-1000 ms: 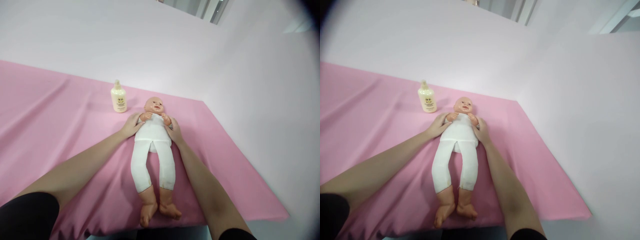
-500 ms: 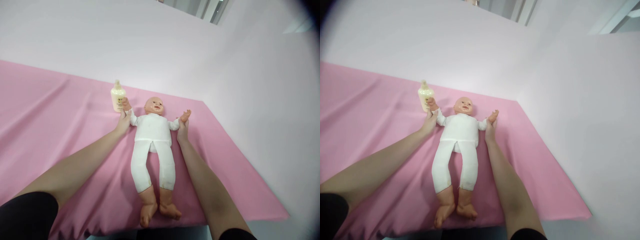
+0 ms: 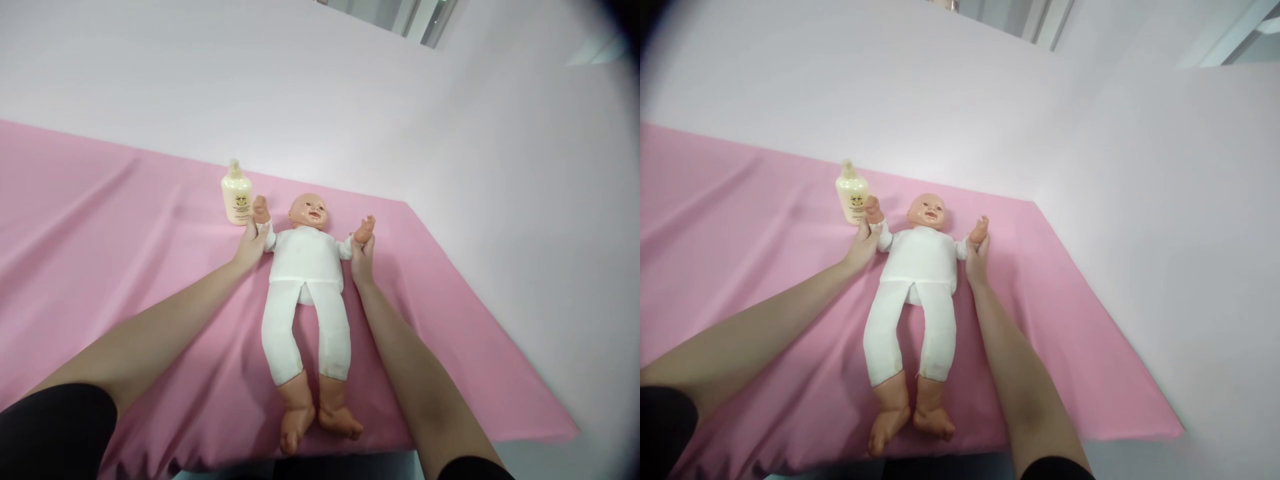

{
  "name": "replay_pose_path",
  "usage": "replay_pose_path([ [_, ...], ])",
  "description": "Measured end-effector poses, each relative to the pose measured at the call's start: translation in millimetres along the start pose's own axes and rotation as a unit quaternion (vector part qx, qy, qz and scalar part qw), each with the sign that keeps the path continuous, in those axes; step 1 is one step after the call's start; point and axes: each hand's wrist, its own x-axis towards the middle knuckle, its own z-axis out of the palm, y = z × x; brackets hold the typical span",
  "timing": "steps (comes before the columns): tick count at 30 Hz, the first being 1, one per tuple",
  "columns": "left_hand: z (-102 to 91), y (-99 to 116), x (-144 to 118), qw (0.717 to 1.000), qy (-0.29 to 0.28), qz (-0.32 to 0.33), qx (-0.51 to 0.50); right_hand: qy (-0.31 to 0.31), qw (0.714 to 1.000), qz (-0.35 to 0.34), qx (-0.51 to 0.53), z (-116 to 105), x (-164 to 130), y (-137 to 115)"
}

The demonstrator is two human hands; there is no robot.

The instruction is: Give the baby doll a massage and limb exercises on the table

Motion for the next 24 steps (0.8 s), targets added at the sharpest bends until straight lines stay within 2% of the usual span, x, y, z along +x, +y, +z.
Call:
replay_pose_path([
  [5,1.5,13.4,-4.7,0.989,-0.091,0.078,0.086,-0.124,0.990,-0.019,-0.061,5.1,-7.0,-14.3],
  [9,2.5,18.2,-5.9,0.985,-0.111,0.100,0.092,-0.160,0.982,-0.030,-0.094,6.4,-8.6,-18.2],
  [12,2.7,12.6,-5.0,0.993,-0.089,0.058,0.050,-0.137,0.988,-0.015,-0.072,6.3,-7.4,-15.2],
  [16,2.3,0.8,-1.4,0.999,-0.023,-0.015,-0.017,-0.071,0.997,0.018,-0.005,3.7,-2.4,-5.5],
  [19,1.6,-5.5,2.6,0.997,0.012,-0.036,-0.062,-0.008,0.998,0.048,0.027,-1.2,3.2,5.6],
  [24,-0.7,-15.2,9.5,0.982,0.067,-0.119,-0.129,0.067,0.991,0.105,0.046,-12.3,12.0,27.3],
])
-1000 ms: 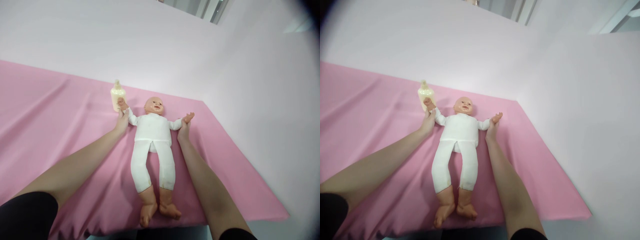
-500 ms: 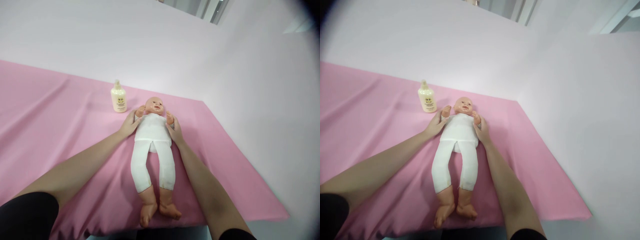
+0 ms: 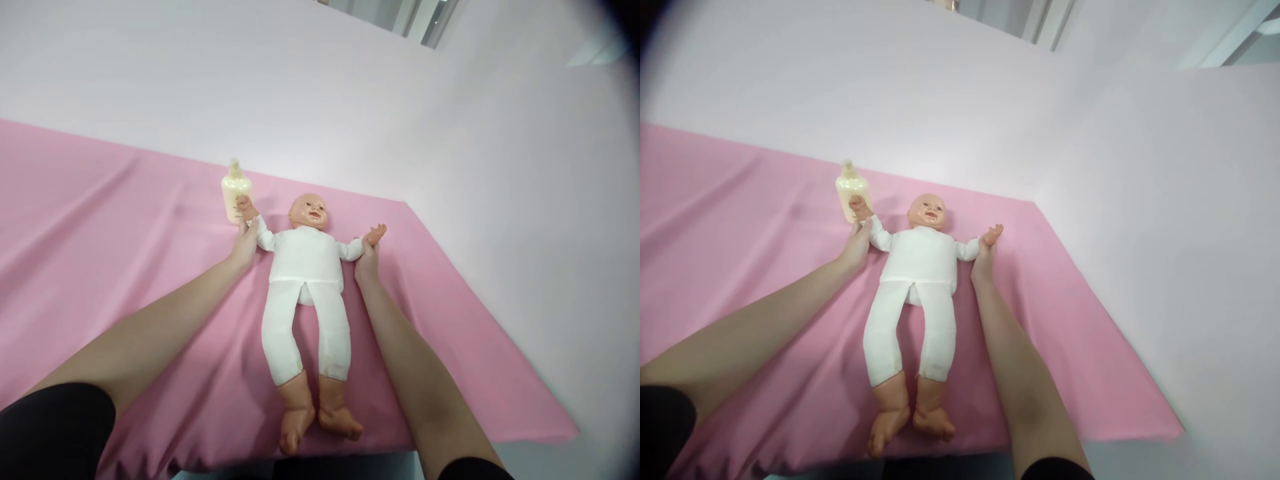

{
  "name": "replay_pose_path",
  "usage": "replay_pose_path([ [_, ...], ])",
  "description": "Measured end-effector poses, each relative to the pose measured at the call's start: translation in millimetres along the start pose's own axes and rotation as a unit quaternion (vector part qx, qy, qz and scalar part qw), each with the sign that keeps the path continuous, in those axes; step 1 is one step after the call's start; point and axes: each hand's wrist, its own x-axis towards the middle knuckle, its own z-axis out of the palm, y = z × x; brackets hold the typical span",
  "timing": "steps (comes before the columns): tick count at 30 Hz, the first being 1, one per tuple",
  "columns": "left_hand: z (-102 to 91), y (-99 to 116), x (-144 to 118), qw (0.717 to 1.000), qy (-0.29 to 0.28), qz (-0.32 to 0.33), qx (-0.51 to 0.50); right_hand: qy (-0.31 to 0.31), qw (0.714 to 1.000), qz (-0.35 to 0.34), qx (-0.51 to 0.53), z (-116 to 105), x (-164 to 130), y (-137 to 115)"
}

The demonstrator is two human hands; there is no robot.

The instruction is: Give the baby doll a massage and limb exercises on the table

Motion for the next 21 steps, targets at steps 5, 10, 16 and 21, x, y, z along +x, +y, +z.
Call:
replay_pose_path([
  [5,-1.2,-1.3,1.5,1.000,0.002,-0.001,0.001,-0.015,0.999,-0.024,-0.024,-0.6,0.9,2.8],
  [10,1.5,5.7,-7.7,0.993,-0.041,0.081,0.077,-0.066,0.994,-0.079,-0.047,9.3,-12.8,-15.6],
  [16,5.5,19.3,-20.2,0.957,-0.142,0.155,0.199,-0.164,0.975,-0.100,-0.114,15.8,-26.4,-34.0],
  [21,7.8,29.0,-24.9,0.931,-0.185,0.189,0.250,-0.203,0.954,-0.117,-0.185,17.6,-28.6,-33.5],
])
